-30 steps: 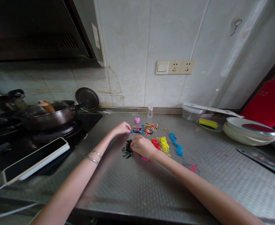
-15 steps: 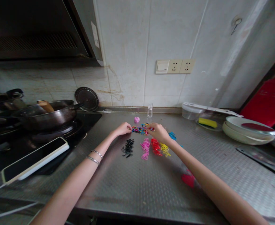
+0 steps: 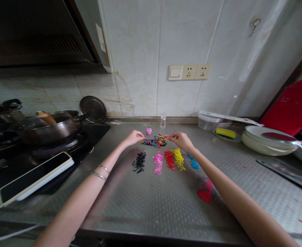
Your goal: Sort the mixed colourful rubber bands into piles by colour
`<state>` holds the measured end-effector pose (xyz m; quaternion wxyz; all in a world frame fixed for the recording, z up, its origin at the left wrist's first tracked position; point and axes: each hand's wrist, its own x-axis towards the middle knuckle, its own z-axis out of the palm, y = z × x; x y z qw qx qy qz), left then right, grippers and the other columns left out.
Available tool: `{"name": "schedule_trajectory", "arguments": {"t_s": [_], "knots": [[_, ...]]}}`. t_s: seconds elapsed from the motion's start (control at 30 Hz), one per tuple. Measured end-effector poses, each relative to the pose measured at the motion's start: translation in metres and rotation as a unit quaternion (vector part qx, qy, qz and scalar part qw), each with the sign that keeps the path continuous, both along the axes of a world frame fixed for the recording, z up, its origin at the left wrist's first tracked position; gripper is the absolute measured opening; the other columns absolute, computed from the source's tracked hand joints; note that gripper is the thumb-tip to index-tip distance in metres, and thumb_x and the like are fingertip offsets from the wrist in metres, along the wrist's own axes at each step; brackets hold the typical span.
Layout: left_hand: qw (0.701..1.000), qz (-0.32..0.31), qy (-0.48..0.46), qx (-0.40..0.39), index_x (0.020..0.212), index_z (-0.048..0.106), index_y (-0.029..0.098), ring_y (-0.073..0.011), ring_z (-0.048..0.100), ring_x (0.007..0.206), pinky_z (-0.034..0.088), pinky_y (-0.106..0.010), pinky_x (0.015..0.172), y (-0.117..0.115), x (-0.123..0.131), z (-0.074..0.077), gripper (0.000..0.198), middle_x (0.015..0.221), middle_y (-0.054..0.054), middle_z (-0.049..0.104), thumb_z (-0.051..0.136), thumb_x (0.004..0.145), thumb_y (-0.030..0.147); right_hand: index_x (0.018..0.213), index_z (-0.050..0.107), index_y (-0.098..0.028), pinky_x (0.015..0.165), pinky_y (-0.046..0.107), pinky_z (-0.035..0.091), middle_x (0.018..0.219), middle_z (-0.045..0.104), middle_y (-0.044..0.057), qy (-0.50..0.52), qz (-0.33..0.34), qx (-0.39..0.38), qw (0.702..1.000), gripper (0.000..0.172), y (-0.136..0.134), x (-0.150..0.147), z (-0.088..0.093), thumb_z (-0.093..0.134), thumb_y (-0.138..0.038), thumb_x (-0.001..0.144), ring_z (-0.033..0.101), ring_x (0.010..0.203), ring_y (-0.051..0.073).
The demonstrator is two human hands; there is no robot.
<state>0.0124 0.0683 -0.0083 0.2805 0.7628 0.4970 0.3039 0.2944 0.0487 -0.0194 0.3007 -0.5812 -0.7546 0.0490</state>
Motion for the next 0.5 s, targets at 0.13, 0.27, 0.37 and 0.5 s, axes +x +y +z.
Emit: {"name": "schedule_trajectory", "arguments": {"t_s": [0.13, 0.27, 0.37, 0.5], "knots": [[0.999, -0.035, -0.033, -0.004, 0.076, 0.066, 0.007, -0.0077, 0.043, 0.046, 0.029, -0.020, 0.046, -0.008, 0.017, 0.006, 0.028, 0.055, -0.003, 0.058, 0.060, 0.066, 0.032, 0.082, 0.069, -0.019, 0.062, 0.021, 0.040, 0.077, 0.068, 0.005, 0.000, 0.007, -0.007, 1.000, 0.026, 0.003, 0.002, -0.002, 0.049, -0.034, 0.073, 0.059, 0.070, 0.015], [0.996, -0.082, -0.025, -0.011, 0.075, 0.066, 0.007, -0.0071, 0.041, 0.046, 0.028, -0.019, 0.046, -0.024, 0.044, 0.005, 0.025, 0.054, -0.002, 0.056, 0.059, 0.067, 0.029, 0.084, 0.069, -0.020, 0.062, 0.021, 0.039, 0.078, 0.068, 0.005, -0.004, 0.021, -0.007, 1.000, 0.025, 0.004, 0.002, -0.002, 0.049, -0.032, 0.073, 0.059, 0.070, 0.015], [0.992, -0.128, 0.006, 0.010, 0.074, 0.067, 0.008, -0.0064, 0.039, 0.047, 0.028, -0.019, 0.047, -0.037, 0.064, 0.002, 0.021, 0.053, -0.001, 0.056, 0.058, 0.068, 0.026, 0.085, 0.069, -0.020, 0.062, 0.021, 0.040, 0.079, 0.068, 0.005, 0.004, 0.017, -0.004, 1.000, 0.026, 0.004, 0.004, -0.001, 0.050, -0.032, 0.073, 0.059, 0.070, 0.015], [0.986, -0.161, 0.021, 0.025, 0.074, 0.068, 0.009, -0.0065, 0.040, 0.049, 0.028, -0.018, 0.047, -0.049, 0.085, -0.001, 0.019, 0.055, -0.001, 0.057, 0.057, 0.069, 0.023, 0.083, 0.069, -0.020, 0.061, 0.021, 0.040, 0.078, 0.068, 0.004, 0.014, 0.002, 0.002, 1.000, 0.024, 0.007, 0.013, 0.002, 0.050, -0.031, 0.072, 0.059, 0.070, 0.015]]}}
